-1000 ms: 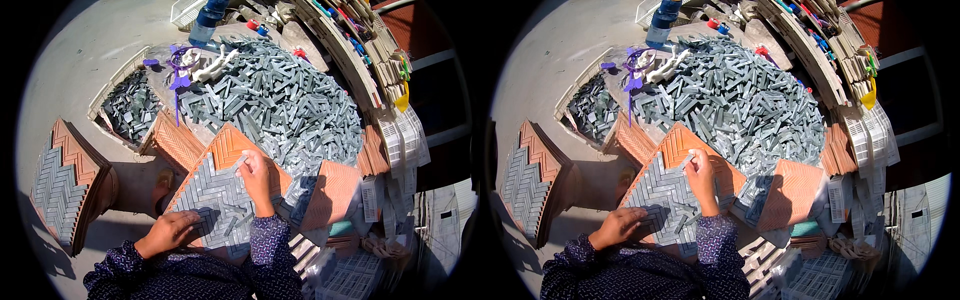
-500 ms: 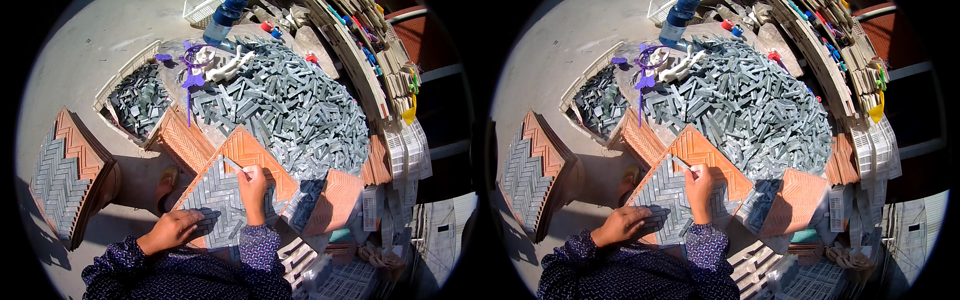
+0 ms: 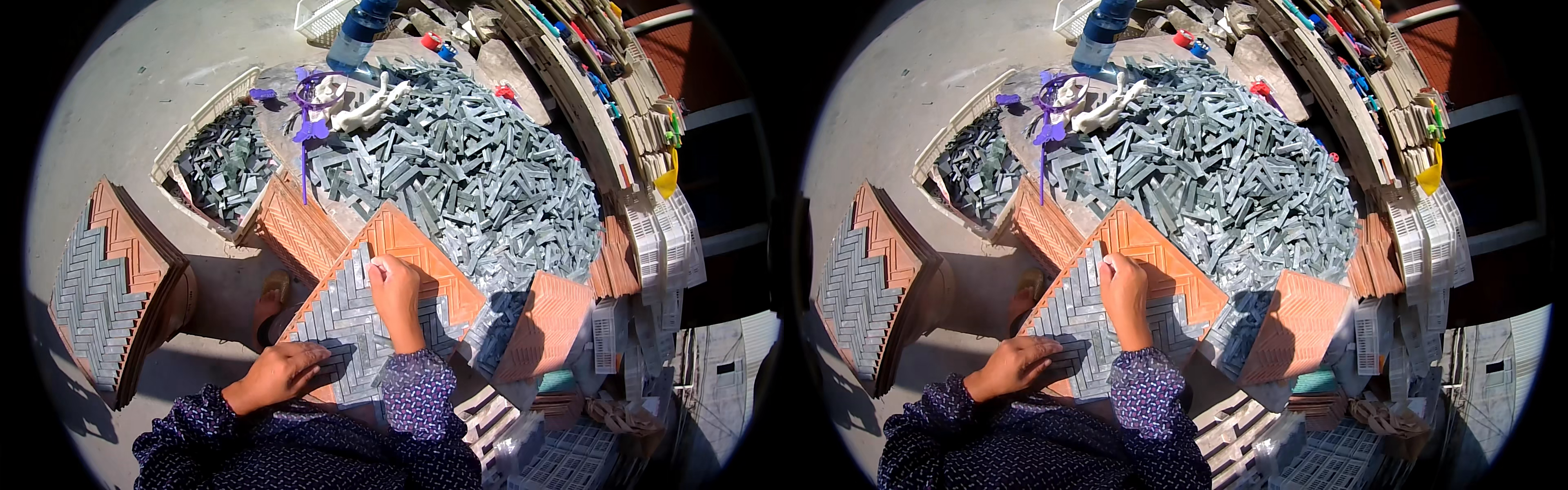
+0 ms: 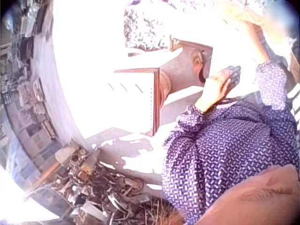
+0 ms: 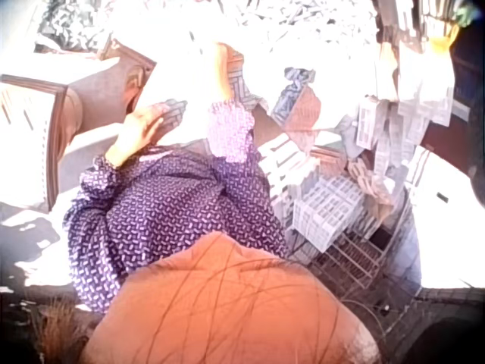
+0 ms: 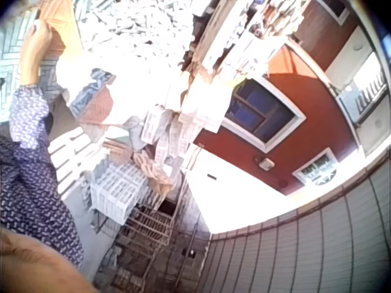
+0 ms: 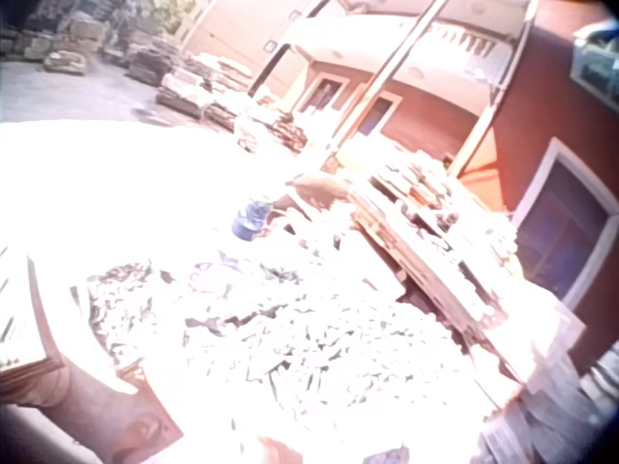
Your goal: The person sits on the ground and arranges small grey rectangular tiles onto a larger orange board, creating a herringbone pattern. They pick tiles from a large pile and place them one by one into the grooves of the board.
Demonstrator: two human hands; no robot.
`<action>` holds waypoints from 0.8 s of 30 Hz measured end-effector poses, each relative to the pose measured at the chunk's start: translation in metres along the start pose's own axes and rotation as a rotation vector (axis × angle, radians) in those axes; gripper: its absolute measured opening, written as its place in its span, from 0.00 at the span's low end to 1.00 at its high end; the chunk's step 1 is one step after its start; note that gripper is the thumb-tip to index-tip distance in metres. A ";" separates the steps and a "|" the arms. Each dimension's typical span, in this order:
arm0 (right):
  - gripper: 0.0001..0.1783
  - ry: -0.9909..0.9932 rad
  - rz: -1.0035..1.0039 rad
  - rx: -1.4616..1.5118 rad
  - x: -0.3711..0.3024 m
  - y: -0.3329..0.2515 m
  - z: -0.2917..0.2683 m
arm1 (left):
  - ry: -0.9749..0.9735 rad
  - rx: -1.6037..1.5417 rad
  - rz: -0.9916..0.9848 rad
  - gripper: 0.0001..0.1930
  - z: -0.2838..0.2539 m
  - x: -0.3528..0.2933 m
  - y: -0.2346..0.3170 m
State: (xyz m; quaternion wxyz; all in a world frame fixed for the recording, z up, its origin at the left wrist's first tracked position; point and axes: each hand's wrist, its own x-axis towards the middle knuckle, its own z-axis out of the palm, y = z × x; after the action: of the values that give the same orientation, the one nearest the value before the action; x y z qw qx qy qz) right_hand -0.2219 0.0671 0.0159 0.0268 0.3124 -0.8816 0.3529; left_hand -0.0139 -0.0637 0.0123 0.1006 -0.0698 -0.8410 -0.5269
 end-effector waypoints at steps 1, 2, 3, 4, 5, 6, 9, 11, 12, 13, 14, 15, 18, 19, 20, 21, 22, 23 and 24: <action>0.04 0.000 0.004 -0.004 0.002 0.003 0.002 | -0.002 -0.003 0.001 0.14 0.001 0.000 0.000; 0.04 -0.001 0.007 -0.008 0.005 0.003 0.004 | -0.003 -0.006 0.000 0.14 0.001 0.001 0.000; 0.04 0.000 0.010 -0.012 0.008 0.003 0.005 | -0.004 -0.009 0.002 0.14 0.002 0.001 0.001; 0.04 -0.014 0.042 -0.012 0.009 0.004 0.005 | -0.011 -0.009 0.007 0.14 0.002 0.003 0.002; 0.04 -0.030 0.076 -0.011 0.010 0.003 0.006 | -0.018 -0.010 0.010 0.13 0.002 0.004 0.002; 0.05 -0.044 0.111 -0.011 0.010 0.003 0.005 | -0.026 -0.012 0.014 0.13 0.002 0.005 0.003; 0.05 0.008 0.233 0.183 0.010 0.006 0.005 | -0.018 -0.023 0.072 0.12 0.005 0.012 0.000; 0.04 0.028 0.223 0.189 0.001 -0.003 -0.011 | -0.011 0.066 0.115 0.13 -0.002 0.023 0.003; 0.04 0.040 0.219 0.186 -0.006 -0.005 -0.024 | 0.001 0.096 0.147 0.13 -0.003 0.032 0.000; 0.05 -0.001 0.226 0.186 -0.020 0.001 -0.030 | 0.010 0.129 0.172 0.14 -0.003 0.042 -0.004; 0.06 -0.040 0.238 0.186 -0.037 0.008 -0.037 | 0.013 0.161 0.197 0.14 -0.002 0.052 -0.007; 0.08 -0.111 0.239 0.178 -0.050 0.005 -0.045 | 0.016 0.192 0.219 0.15 -0.003 0.060 -0.011; 0.12 -0.250 0.175 0.115 -0.082 0.001 -0.062 | -0.022 0.311 0.215 0.23 -0.004 0.082 -0.025; 0.14 -0.256 0.109 0.072 -0.091 0.006 -0.062 | -0.036 0.368 0.196 0.26 -0.003 0.089 -0.027; 0.15 -0.262 0.038 0.030 -0.094 0.008 -0.064 | -0.047 0.429 0.178 0.29 -0.002 0.098 -0.028; 0.16 -0.280 0.053 0.004 -0.097 0.007 -0.066 | -0.057 0.491 0.158 0.31 0.000 0.102 -0.029; 0.15 -0.263 0.034 -0.004 -0.097 0.009 -0.066 | -0.074 0.496 0.138 0.33 0.006 0.103 -0.034; 0.15 -0.244 0.014 -0.015 -0.094 0.011 -0.066 | -0.090 0.501 0.121 0.35 0.012 0.106 -0.039; 0.14 -0.228 -0.007 -0.024 -0.090 0.012 -0.065 | -0.105 0.507 0.101 0.36 0.017 0.107 -0.044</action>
State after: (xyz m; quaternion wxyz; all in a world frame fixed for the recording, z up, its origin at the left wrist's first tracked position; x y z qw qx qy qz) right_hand -0.1680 0.1630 0.0335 -0.0686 0.3533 -0.8819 0.3044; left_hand -0.1290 -0.0660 -0.0076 0.0973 -0.1112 -0.9458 -0.2893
